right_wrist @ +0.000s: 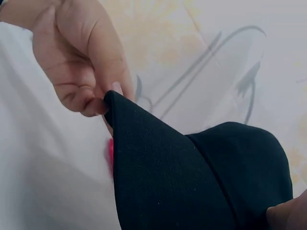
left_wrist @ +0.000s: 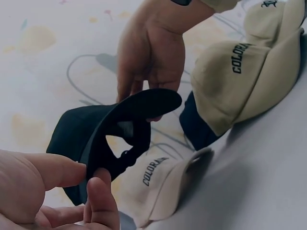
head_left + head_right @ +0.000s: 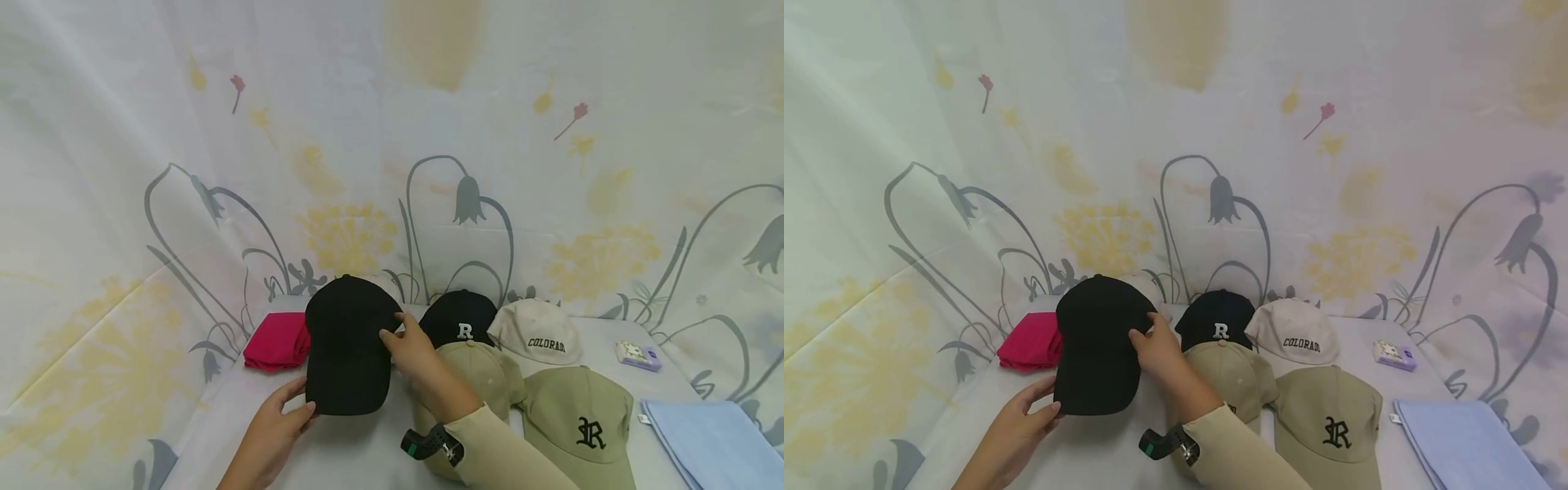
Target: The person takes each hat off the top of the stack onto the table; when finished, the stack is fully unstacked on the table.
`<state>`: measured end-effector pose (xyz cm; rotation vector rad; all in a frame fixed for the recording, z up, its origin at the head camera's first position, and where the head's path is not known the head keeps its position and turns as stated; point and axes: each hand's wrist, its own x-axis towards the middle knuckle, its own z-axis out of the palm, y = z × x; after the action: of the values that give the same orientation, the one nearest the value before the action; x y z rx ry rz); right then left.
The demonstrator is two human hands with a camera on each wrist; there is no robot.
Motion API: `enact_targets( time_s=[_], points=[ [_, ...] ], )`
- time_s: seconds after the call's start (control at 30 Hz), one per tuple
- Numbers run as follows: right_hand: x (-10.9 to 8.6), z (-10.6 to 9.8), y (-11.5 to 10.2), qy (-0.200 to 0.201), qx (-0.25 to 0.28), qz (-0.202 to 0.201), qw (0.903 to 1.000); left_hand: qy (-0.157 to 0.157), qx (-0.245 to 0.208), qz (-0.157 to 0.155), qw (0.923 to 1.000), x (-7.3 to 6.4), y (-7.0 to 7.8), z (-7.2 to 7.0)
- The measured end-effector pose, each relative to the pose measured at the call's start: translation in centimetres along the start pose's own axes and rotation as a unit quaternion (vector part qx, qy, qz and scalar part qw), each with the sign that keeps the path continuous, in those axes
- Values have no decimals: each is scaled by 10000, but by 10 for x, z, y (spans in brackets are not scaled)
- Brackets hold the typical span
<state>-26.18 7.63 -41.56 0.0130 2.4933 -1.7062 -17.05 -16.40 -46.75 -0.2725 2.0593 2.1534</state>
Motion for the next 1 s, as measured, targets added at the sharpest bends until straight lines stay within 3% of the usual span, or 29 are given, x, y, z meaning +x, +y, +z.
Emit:
enact_targets(
  time_s=[0.2,0.43,0.63,0.77,0.87,1.0],
  points=[
    [-17,6,7,124,-237,-67,9996,-5,278,-346,9990,-12,-3,-6],
    [-37,9,19,137,-76,-91,9998,-1,830,-735,9938,-20,-9,-12],
    [-51,10,31,133,23,-94,9999,-197,1118,-663,9913,-30,-21,-18],
    [-59,13,39,175,103,72,9998,-248,1393,-866,9861,-38,-26,-15],
    [-65,16,42,247,186,182,9994,-473,1380,-958,9847,-37,-36,-18],
    [-73,17,47,230,368,380,9983,-1147,1083,-894,9834,-20,-71,-40]
  ],
)
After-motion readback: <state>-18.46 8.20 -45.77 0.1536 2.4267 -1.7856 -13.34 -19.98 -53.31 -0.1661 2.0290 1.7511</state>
